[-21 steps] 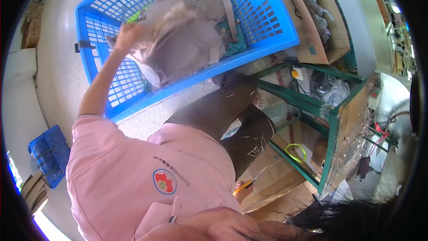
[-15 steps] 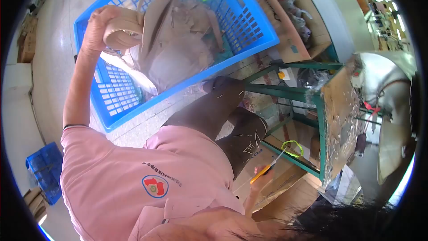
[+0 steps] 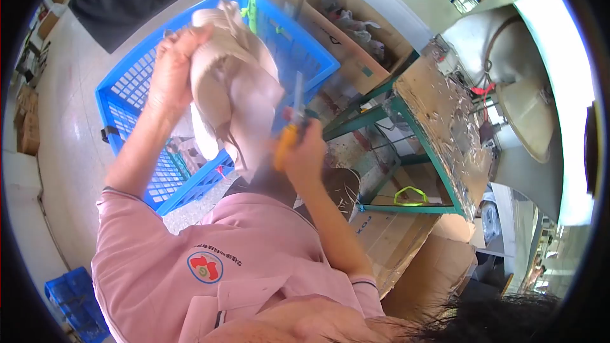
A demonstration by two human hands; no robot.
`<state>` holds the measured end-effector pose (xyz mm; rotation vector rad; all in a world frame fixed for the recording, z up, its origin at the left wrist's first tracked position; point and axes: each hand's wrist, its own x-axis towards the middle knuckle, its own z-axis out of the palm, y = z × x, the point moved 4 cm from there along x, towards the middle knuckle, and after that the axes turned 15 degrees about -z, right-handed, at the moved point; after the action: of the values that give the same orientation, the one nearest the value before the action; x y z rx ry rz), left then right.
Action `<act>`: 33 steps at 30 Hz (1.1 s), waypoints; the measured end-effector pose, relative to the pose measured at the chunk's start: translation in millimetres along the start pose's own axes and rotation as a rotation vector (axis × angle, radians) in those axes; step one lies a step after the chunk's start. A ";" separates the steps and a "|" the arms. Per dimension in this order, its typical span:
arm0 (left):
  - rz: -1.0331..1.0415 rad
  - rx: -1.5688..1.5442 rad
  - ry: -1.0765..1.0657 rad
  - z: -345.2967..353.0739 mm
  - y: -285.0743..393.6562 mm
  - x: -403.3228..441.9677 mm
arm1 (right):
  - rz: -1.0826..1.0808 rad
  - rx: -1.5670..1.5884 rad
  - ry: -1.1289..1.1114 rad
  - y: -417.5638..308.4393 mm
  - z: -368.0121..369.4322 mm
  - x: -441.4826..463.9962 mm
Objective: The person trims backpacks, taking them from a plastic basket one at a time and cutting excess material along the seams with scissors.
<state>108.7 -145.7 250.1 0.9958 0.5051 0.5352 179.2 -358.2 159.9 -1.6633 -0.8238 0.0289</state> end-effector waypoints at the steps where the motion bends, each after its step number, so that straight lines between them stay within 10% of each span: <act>1: 0.002 -0.013 0.020 4.3 -10.1 -1.7 | -0.003 -0.058 0.041 -5.3 10.0 5.5; 7: -0.085 0.163 0.019 6.8 -26.3 0.6 | 0.036 0.314 0.340 34.6 -2.6 10.2; 13: 0.115 1.376 0.591 -139.7 -59.0 95.8 | -0.035 0.459 0.319 14.5 -93.0 20.6; 16: 0.651 1.318 0.333 -69.4 -37.5 76.6 | 0.041 0.396 0.165 0.9 -122.4 28.1; 20: 0.814 1.019 -0.347 113.3 20.6 12.2 | 0.122 0.438 -0.051 -24.6 -133.8 49.0; 26: -0.130 1.102 -1.048 191.7 -8.9 5.6 | 0.145 0.570 -0.066 -50.7 -163.2 38.7; 30: 0.165 0.901 -1.119 203.1 -51.2 -14.0 | 0.257 0.664 0.042 -8.0 -171.3 8.5; 33: -0.131 0.909 -1.030 219.2 -88.6 7.3 | 0.307 0.669 0.105 19.4 -185.8 -8.0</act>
<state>266.7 -320.5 270.3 1.9001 -0.1674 -0.4165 265.2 -521.1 192.1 -1.1256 -0.4029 0.3868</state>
